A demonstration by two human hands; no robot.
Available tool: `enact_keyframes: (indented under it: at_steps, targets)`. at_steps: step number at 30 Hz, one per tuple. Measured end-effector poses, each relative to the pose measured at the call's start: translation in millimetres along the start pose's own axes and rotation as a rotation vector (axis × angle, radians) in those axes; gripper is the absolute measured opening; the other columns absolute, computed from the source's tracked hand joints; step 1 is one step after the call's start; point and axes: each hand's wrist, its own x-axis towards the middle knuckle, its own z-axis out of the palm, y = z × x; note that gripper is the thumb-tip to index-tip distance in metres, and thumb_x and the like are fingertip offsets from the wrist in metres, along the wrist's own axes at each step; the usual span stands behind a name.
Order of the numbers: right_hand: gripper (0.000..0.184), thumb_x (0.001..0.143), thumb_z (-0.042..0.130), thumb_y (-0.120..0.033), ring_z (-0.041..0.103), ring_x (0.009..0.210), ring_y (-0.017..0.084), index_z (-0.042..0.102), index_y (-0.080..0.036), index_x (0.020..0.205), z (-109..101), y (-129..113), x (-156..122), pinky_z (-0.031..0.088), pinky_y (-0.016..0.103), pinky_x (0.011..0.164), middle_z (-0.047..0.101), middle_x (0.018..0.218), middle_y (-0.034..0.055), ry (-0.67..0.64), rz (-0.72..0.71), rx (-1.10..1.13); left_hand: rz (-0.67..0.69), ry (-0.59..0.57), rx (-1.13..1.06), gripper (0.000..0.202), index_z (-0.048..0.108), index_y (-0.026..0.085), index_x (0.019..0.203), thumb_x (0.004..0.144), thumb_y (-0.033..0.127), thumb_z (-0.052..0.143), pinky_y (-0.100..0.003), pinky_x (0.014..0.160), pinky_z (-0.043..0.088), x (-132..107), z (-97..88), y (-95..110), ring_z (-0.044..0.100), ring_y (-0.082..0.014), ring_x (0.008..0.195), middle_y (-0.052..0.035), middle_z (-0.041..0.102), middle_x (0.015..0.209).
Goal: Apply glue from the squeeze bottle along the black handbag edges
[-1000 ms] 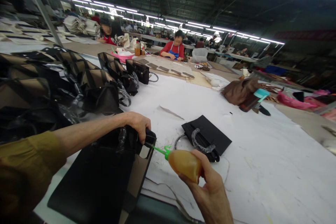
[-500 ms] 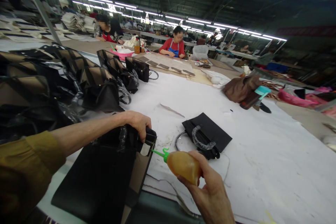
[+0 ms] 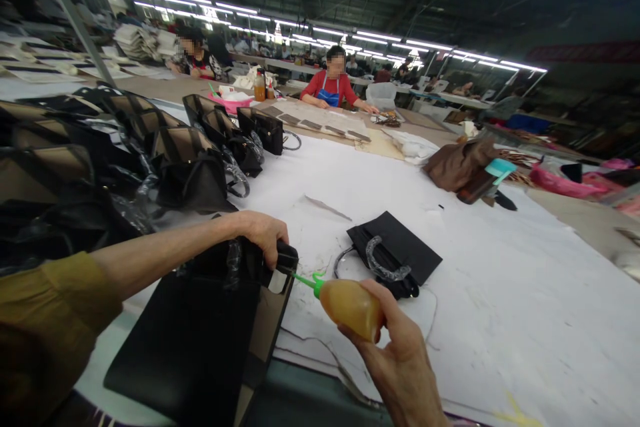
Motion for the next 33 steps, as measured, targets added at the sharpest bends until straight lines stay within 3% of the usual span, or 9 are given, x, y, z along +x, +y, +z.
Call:
enact_keyframes:
  at_steps: [9,17,26,33]
  targets:
    - [0.043,0.075,0.066,-0.047,0.061,0.086,0.024,0.056,-0.022,0.109,0.9,-0.2,-5.4,0.050,0.028,0.071,0.064,0.100,0.0038,-0.041,0.005,0.029,0.003,0.040,0.078,0.028,0.068,0.019,0.081,0.053,0.024,0.069,-0.021,0.043,0.045,0.2,1.9,4.0,0.060,-0.0173,0.055,-0.0002,0.067,0.065]
    - [0.043,0.075,0.065,-0.050,0.059,0.084,0.025,0.057,-0.022,0.107,3.3,-2.4,-1.1,0.048,0.029,0.071,0.064,0.098,0.0035,0.026,0.013,0.038,0.011,0.079,0.153,0.028,0.067,0.019,0.079,0.052,0.026,0.068,-0.019,0.044,0.043,1.0,2.4,3.4,0.058,-0.0152,0.055,0.0007,0.066,0.065]
    - [0.042,0.079,0.066,-0.044,0.059,0.090,0.024,0.053,-0.025,0.113,3.4,8.6,-12.5,0.049,0.028,0.074,0.063,0.104,0.0018,-0.134,-0.007,0.018,0.043,0.115,0.209,0.030,0.067,0.019,0.079,0.051,0.028,0.066,-0.020,0.045,0.040,5.5,3.3,-1.0,0.057,-0.0152,0.056,0.0014,0.065,0.064]
    - [0.042,0.077,0.065,-0.044,0.059,0.090,0.028,0.055,-0.021,0.111,5.4,6.0,-21.3,0.050,0.030,0.064,0.063,0.103,0.0051,-0.131,0.092,0.092,0.046,0.098,0.203,0.030,0.068,0.020,0.080,0.052,0.028,0.065,-0.019,0.044,0.040,8.3,3.6,-3.7,0.057,-0.0141,0.054,0.0016,0.065,0.064]
